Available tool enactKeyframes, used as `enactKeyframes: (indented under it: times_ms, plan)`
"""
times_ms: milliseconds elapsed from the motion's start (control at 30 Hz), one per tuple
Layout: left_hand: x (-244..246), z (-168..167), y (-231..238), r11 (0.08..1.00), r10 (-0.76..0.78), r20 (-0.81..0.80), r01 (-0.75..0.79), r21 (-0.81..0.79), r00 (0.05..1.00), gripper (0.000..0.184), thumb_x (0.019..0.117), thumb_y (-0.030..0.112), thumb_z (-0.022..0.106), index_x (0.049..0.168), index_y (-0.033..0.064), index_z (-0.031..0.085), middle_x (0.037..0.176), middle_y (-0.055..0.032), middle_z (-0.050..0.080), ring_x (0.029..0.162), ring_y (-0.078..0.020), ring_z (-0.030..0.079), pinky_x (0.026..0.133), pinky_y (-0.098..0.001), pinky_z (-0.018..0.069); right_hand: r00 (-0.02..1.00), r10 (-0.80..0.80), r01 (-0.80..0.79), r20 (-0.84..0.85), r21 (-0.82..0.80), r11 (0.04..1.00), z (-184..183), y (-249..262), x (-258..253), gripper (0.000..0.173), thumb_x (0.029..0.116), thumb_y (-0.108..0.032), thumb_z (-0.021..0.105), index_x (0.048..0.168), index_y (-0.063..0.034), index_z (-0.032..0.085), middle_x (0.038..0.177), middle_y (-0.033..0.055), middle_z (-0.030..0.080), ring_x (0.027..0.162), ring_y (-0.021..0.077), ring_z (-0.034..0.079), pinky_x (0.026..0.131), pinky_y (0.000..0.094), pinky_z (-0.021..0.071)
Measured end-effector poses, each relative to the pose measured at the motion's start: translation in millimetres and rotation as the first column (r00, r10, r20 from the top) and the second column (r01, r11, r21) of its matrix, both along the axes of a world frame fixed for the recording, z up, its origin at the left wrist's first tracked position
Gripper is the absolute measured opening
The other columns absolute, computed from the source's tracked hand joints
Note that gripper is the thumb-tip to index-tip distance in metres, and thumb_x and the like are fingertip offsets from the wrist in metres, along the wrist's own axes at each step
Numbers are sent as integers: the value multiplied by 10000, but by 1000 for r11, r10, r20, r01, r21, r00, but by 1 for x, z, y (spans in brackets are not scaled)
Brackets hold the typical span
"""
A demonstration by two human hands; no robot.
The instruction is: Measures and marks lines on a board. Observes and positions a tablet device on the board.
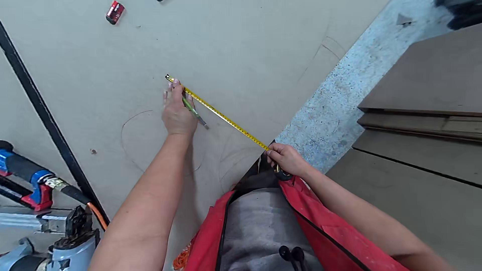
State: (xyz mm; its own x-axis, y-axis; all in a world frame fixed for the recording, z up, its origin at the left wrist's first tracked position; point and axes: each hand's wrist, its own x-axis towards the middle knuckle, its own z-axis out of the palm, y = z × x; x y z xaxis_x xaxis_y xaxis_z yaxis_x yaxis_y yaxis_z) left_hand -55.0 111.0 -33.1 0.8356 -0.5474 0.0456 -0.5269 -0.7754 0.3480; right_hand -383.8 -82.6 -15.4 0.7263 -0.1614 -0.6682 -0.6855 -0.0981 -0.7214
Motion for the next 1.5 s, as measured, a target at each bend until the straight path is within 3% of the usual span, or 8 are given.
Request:
enactKeyframes:
  times_ms: [433, 533, 633, 700, 800, 933, 1100, 1500]
  plan:
    - [3, -2, 5, 996, -3, -1, 3, -93, 1000, 424, 1098, 296, 407, 1447, 105, 553, 1575, -47, 494, 1507, -194, 388, 1270, -408, 268, 1000, 0, -1, -16, -66, 998, 6, 1, 4, 267, 1092, -280, 504, 1023, -178, 741, 787, -61, 743, 685, 74, 700, 681, 303, 605]
    - [1, 17, 7, 959, 79, -132, -111, -260, 988, 415, 1098, 266, 442, 1464, 98, 540, 1435, -91, 619, 1300, -201, 613, 1107, -423, 483, 1000, 6, -8, -18, -86, 996, 8, 1, 0, 264, 1091, -294, 504, 1041, -188, 741, 772, -57, 732, 664, 85, 690, 652, 315, 601]
    - [32, 31, 13, 746, 177, -390, -382, -546, 904, 411, 1107, 282, 450, 1413, 33, 565, 1175, -101, 728, 1048, -153, 719, 967, -359, 586, 998, 49, -53, -38, -99, 994, 7, 0, 5, 282, 1091, -315, 487, 1035, -190, 734, 789, -59, 731, 702, 87, 701, 701, 329, 613]
    - [55, 37, 14, 651, 276, -571, -588, -481, 773, 407, 1086, 373, 504, 1289, 60, 667, 973, -77, 717, 831, -148, 697, 809, -367, 598, 996, 65, -71, -66, -93, 993, 8, -1, 6, 298, 1088, -321, 478, 1022, -186, 735, 802, -63, 734, 728, 82, 701, 728, 328, 602]
    - [80, 35, 13, 673, 300, -671, -649, -356, 679, 345, 1067, 338, 558, 1164, 43, 708, 898, -72, 716, 748, -146, 679, 733, -363, 591, 996, 41, -47, -74, -71, 996, 6, -2, 6, 293, 1080, -315, 486, 1035, -181, 743, 801, -57, 733, 724, 88, 698, 723, 327, 599]
    - [90, 31, 2, 731, 297, -662, -610, -305, 688, 183, 985, 205, 664, 1096, 69, 717, 848, -62, 738, 720, -151, 718, 721, -367, 621, 999, 10, -13, -51, -48, 999, 5, -2, 7, 287, 1075, -295, 498, 1022, -166, 749, 787, -49, 731, 700, 91, 690, 692, 310, 592]
    - [94, 32, -3, 790, 388, -594, -586, -179, 705, 139, 896, 239, 714, 971, 130, 755, 834, -54, 745, 762, -187, 728, 749, -454, 606, 998, 22, -24, -57, -47, 999, 8, -3, 8, 294, 1076, -289, 485, 1040, -172, 753, 792, -53, 731, 701, 89, 689, 685, 310, 590]
    - [93, 43, -6, 850, 438, -521, -526, -26, 733, 177, 896, 272, 738, 1013, 140, 749, 877, -73, 742, 807, -227, 722, 774, -513, 582, 997, 36, -38, -66, -30, 999, 7, -6, 7, 295, 1075, -291, 487, 1024, -178, 755, 793, -63, 732, 702, 77, 687, 686, 298, 587]
